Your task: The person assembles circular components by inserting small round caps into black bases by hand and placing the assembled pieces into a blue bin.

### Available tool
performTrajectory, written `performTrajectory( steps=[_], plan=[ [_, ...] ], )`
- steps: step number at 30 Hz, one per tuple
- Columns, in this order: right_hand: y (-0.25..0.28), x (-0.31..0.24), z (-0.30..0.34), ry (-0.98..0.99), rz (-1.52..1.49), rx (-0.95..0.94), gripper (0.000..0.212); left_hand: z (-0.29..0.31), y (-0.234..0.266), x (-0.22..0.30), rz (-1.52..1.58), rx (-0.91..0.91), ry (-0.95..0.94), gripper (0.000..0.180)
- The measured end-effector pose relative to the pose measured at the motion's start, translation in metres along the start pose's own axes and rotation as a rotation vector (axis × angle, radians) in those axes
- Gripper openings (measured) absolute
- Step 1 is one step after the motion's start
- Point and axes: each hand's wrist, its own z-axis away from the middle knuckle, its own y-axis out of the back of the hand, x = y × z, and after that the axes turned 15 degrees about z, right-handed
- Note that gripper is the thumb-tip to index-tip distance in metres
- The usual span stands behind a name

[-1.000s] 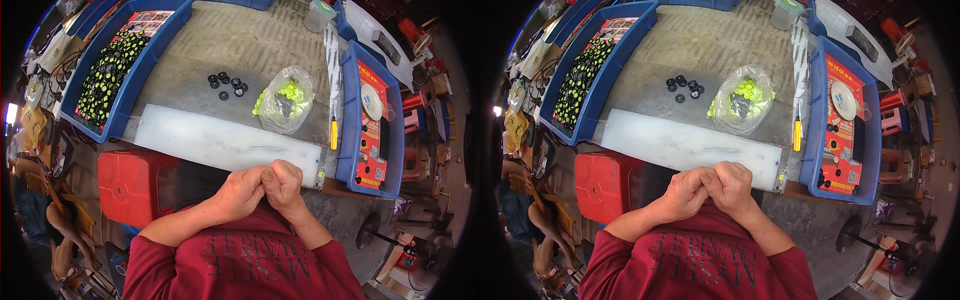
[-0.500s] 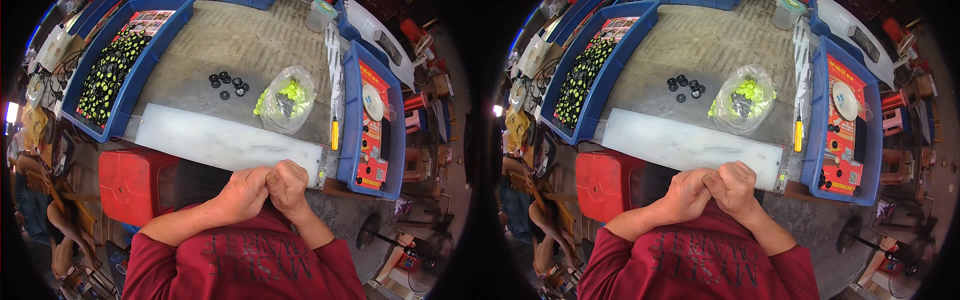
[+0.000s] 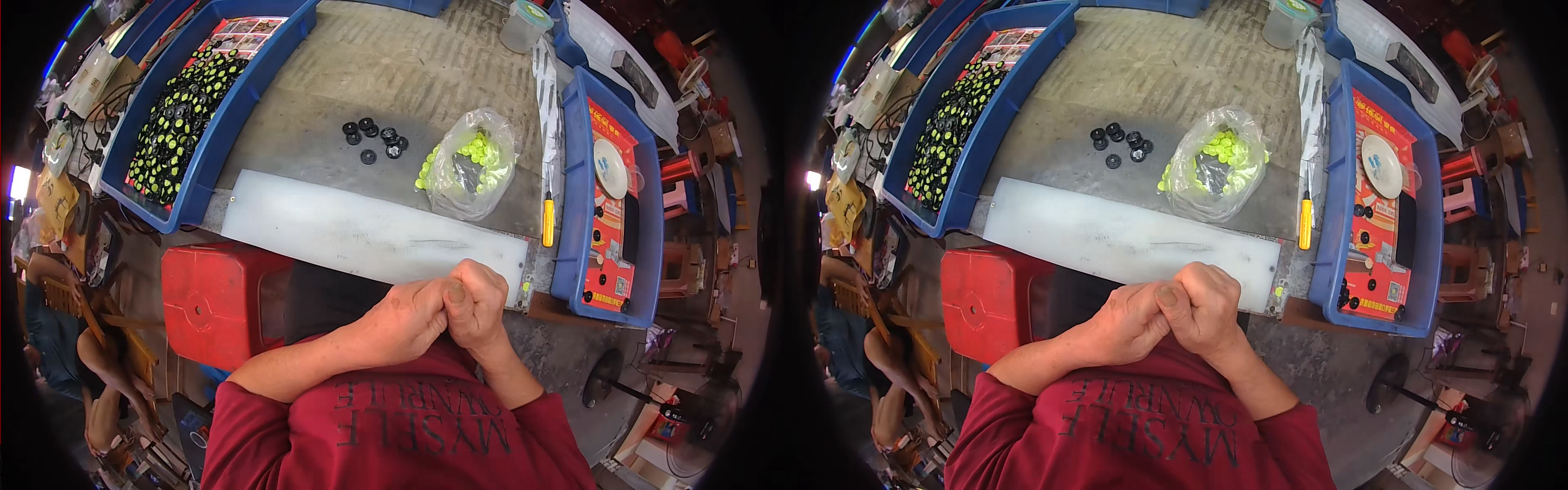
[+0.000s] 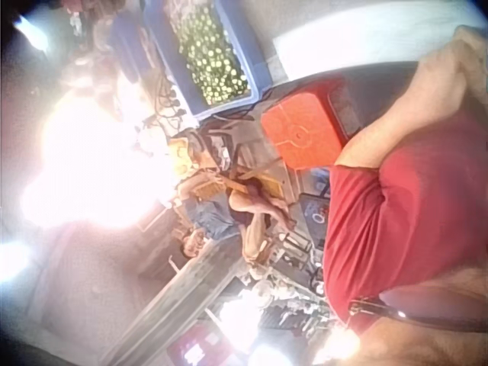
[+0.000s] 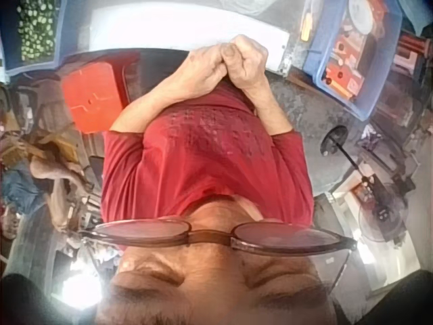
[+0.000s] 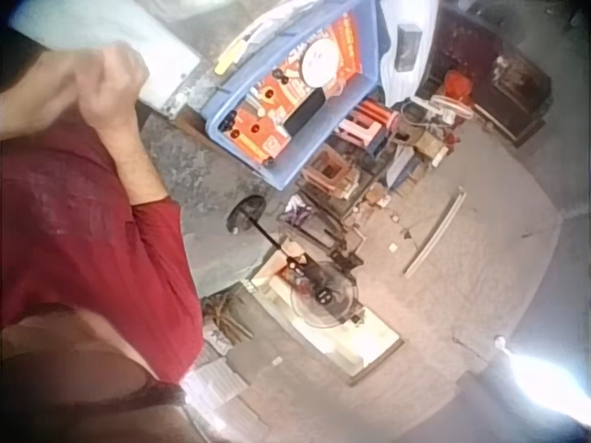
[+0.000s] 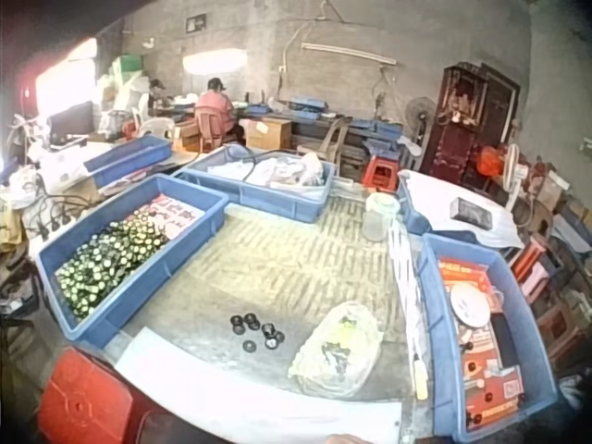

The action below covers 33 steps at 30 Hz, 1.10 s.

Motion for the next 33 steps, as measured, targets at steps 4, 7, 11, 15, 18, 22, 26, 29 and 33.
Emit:
performTrajectory(
  steps=[4,7,11,15,18,22,26,29,33],
  plan=[
    [0.002,-0.001,0.004,0.015,0.033,0.024,0.042,0.001,-0.005,0.0,-0.015,0.018,0.011,0.011],
    [-0.001,0.001,0.005,0.047,0.058,0.052,0.043,0.004,-0.008,-0.004,-0.052,0.071,-0.02,0.013],
    [-0.002,0.005,0.007,0.084,0.091,0.055,0.043,0.005,-0.01,-0.009,-0.081,0.104,-0.038,0.016],
    [0.0,0.005,0.005,0.067,0.114,0.039,0.048,0.003,-0.012,-0.01,-0.113,0.113,-0.041,0.017],
    [-0.003,0.009,0.004,0.084,0.11,0.058,0.045,0.001,-0.012,-0.012,-0.13,0.13,-0.058,0.017],
    [-0.002,0.009,-0.003,0.033,0.146,0.046,0.042,-0.005,-0.013,-0.021,-0.068,0.163,0.009,0.015],
    [-0.004,0.013,-0.008,-0.177,0.029,-0.052,0.039,-0.014,-0.013,-0.026,0.174,0.235,0.104,0.013],
    [0.001,0.011,-0.008,-0.318,-0.149,-0.089,0.035,-0.016,0.0,-0.023,0.654,0.202,0.299,0.014],
    [0.002,0.012,-0.004,-0.404,-0.337,-0.118,0.027,-0.014,0.012,-0.021,0.735,0.237,0.324,0.015]
  ],
)
